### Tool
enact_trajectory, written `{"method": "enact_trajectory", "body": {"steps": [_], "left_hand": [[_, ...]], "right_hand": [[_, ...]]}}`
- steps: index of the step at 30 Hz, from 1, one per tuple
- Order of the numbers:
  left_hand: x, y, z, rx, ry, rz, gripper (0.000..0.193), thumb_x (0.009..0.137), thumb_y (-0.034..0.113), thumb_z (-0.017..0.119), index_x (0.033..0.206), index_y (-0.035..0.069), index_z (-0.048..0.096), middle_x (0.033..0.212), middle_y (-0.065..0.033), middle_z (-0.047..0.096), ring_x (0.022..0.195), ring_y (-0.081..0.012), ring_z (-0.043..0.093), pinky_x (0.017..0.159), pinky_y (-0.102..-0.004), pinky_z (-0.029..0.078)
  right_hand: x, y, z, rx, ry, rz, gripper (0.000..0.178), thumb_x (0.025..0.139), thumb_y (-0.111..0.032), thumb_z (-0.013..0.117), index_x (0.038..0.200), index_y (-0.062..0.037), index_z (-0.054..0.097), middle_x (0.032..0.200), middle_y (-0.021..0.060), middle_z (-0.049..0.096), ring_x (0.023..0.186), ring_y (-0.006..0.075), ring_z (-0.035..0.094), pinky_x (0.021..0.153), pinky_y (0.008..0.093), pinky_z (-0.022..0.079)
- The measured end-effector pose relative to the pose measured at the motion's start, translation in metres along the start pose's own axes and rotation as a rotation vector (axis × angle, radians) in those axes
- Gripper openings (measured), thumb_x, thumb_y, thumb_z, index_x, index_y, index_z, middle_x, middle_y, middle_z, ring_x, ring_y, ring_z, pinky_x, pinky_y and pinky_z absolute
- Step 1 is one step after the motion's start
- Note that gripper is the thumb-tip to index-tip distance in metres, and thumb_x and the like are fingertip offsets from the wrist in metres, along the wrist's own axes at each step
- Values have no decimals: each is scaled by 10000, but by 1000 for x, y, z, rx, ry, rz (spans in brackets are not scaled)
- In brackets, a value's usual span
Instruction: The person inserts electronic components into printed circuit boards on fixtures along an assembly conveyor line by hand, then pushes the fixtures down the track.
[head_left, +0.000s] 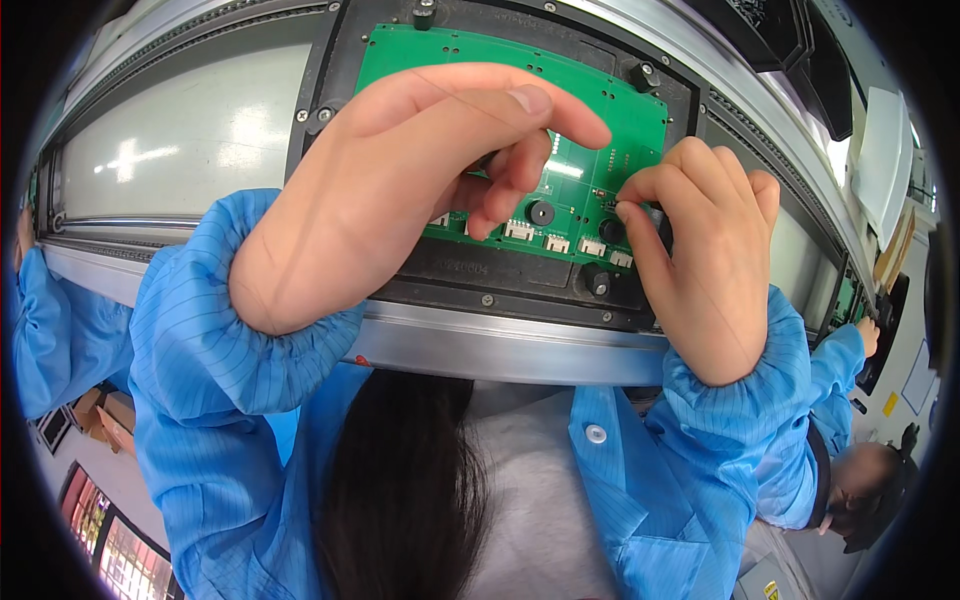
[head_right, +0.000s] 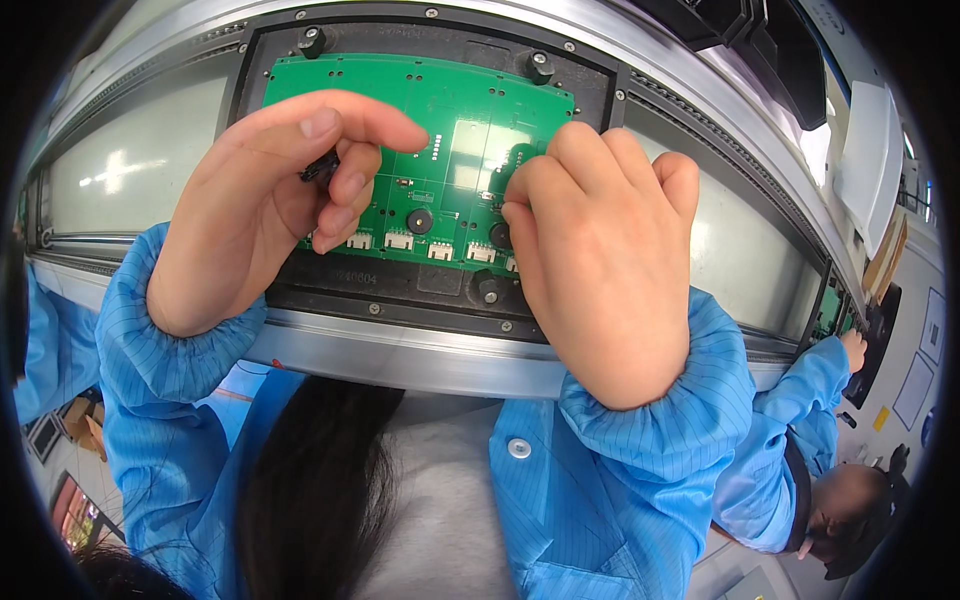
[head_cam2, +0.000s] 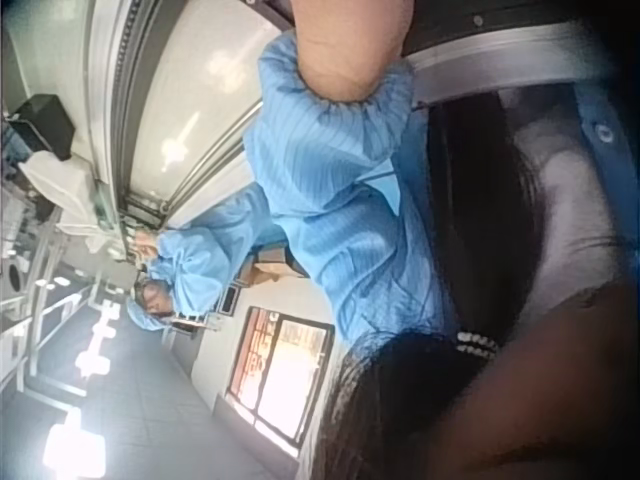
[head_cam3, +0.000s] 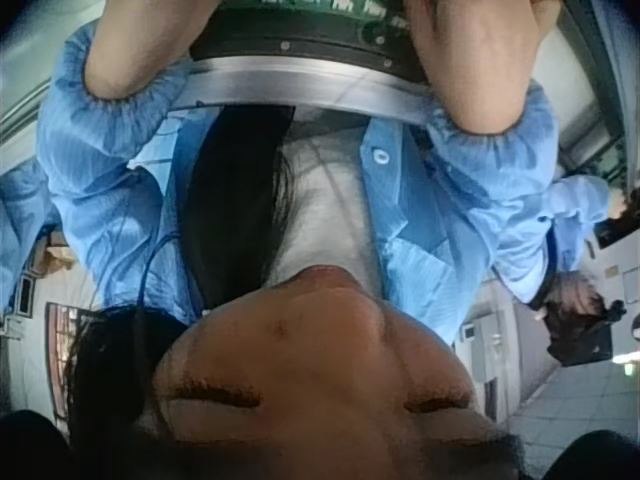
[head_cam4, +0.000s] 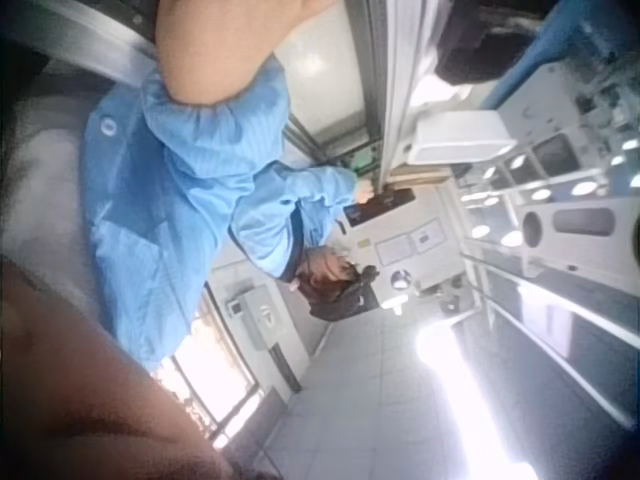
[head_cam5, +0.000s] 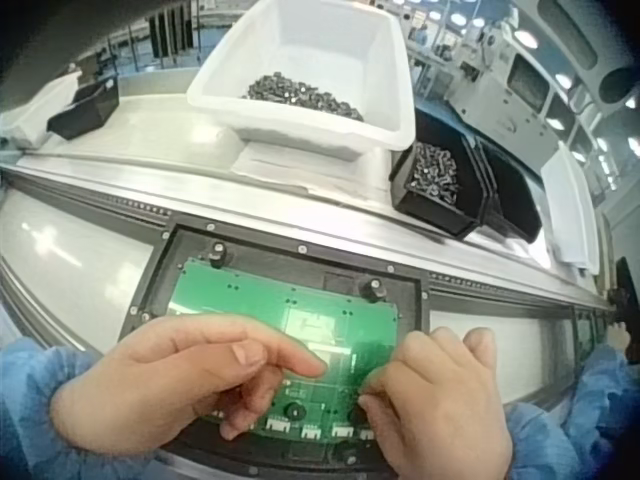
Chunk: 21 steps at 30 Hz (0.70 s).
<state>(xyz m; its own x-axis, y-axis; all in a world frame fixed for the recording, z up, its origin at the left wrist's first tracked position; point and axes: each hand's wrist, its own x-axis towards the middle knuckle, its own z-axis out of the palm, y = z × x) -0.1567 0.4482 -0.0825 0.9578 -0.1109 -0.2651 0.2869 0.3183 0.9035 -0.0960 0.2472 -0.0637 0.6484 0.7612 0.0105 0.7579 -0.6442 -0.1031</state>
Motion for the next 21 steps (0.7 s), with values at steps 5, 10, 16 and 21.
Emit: {"method": "enact_trajectory", "body": {"steps": [5,10,16,21], "left_hand": [[0,-1,0,-5,-9,8,383,976,224,360,1068,-48,614,730,-24,450,604,-99,390,525,-199,318],[0,-1,2,6,-14,13,386,975,227,359,1066,-50,612,726,-25,445,600,-100,387,524,-198,319],[0,-1,3,-4,-10,-14,390,972,231,359,1064,-54,608,720,-25,435,596,-98,380,522,-198,316],[2,0,7,-3,-9,-31,386,968,229,361,1059,-54,606,718,-26,432,595,-97,377,519,-199,308]], "right_hand": [[0,2,0,23,-24,14,117,727,-34,664,807,-89,599,840,26,485,775,192,440,781,315,292],[-1,4,-2,19,-46,9,118,732,-31,655,814,-87,592,844,28,486,776,195,445,785,317,296],[0,5,-1,-35,-53,-11,130,731,-26,646,825,-87,579,853,29,486,782,199,452,786,313,302],[-2,8,-1,-66,-37,-19,141,725,-26,645,828,-89,572,859,28,485,789,199,457,783,310,306]]}}
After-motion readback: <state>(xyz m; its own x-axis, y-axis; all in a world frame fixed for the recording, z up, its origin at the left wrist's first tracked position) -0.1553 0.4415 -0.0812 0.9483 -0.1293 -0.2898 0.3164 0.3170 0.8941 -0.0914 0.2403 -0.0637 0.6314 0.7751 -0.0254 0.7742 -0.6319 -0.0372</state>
